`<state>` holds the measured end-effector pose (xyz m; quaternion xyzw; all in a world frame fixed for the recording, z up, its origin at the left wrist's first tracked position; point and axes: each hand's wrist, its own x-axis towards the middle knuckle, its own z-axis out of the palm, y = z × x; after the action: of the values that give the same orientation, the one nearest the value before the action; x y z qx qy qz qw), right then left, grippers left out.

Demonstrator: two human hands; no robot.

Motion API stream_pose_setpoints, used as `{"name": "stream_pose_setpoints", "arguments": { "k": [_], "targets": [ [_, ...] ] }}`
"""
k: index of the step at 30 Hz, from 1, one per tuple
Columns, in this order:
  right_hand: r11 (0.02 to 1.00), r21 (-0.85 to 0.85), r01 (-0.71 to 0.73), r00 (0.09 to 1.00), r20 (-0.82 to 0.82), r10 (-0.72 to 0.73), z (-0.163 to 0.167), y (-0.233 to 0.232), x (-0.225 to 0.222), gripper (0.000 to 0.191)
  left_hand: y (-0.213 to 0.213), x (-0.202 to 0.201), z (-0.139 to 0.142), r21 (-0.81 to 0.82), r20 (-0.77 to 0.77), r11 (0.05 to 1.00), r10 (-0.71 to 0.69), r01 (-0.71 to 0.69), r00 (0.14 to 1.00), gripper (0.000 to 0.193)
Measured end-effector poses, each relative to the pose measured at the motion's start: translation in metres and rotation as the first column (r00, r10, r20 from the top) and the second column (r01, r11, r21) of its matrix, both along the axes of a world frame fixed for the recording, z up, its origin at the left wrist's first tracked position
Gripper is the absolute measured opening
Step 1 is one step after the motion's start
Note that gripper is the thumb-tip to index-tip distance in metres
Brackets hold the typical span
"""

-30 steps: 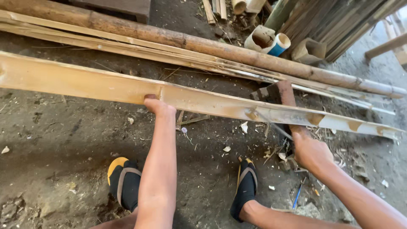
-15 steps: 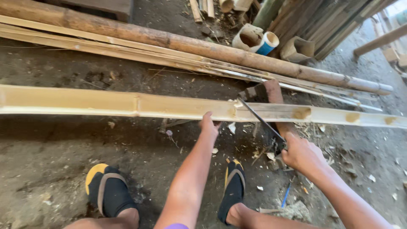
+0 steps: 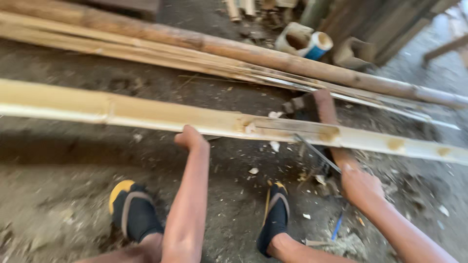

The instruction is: The person splits a long bamboo pole into flat strips using a machete and a wooden mallet. They then further split the strips into thinner slats by hand and refine the edges with the machete.

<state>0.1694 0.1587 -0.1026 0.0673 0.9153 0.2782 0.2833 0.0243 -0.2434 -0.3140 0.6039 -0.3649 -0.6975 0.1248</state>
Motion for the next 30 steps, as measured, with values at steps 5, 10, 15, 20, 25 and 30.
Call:
{"name": "stream_pose_setpoints", "arguments": {
  "k": [5, 10, 15, 20, 25, 30],
  "targets": [
    [0.998, 0.036, -0.043, 0.999, -0.006, 0.043, -0.008, 0.007, 0.000, 0.022, -0.062, -0.029, -0.027, 0.104, -0.115, 0.980, 0.184, -0.173, 0.976, 0.031],
    [0.997, 0.027, -0.075, 0.997, -0.020, 0.075, -0.015, 0.008, 0.009, 0.020, -0.131, -0.028, -0.020, 0.054, -0.172, 0.971, 0.239, -0.233, 0.956, 0.044],
    [0.994, 0.014, -0.104, 0.994, -0.038, 0.105, -0.017, 0.000, 0.008, 0.017, -0.035, 0.000, -0.012, 0.262, -0.145, 0.964, 0.083, -0.043, 0.986, 0.083],
    [0.993, -0.009, -0.119, 0.993, -0.013, 0.119, 0.015, -0.039, 0.004, 0.018, 0.068, -0.005, -0.035, 0.356, -0.170, 0.931, 0.148, -0.079, 0.974, 0.058],
    [0.932, -0.311, -0.184, 0.982, -0.106, 0.158, 0.050, -0.116, 0.036, 0.037, 0.056, -0.012, -0.040, 0.263, 0.034, 0.965, -0.013, 0.003, 0.999, 0.062],
    [0.820, -0.359, -0.446, 0.894, -0.230, 0.385, 0.057, -0.110, 0.030, 0.020, 0.030, -0.008, -0.045, 0.197, -0.025, 0.980, -0.010, 0.014, 1.000, 0.062]
  ]
}}
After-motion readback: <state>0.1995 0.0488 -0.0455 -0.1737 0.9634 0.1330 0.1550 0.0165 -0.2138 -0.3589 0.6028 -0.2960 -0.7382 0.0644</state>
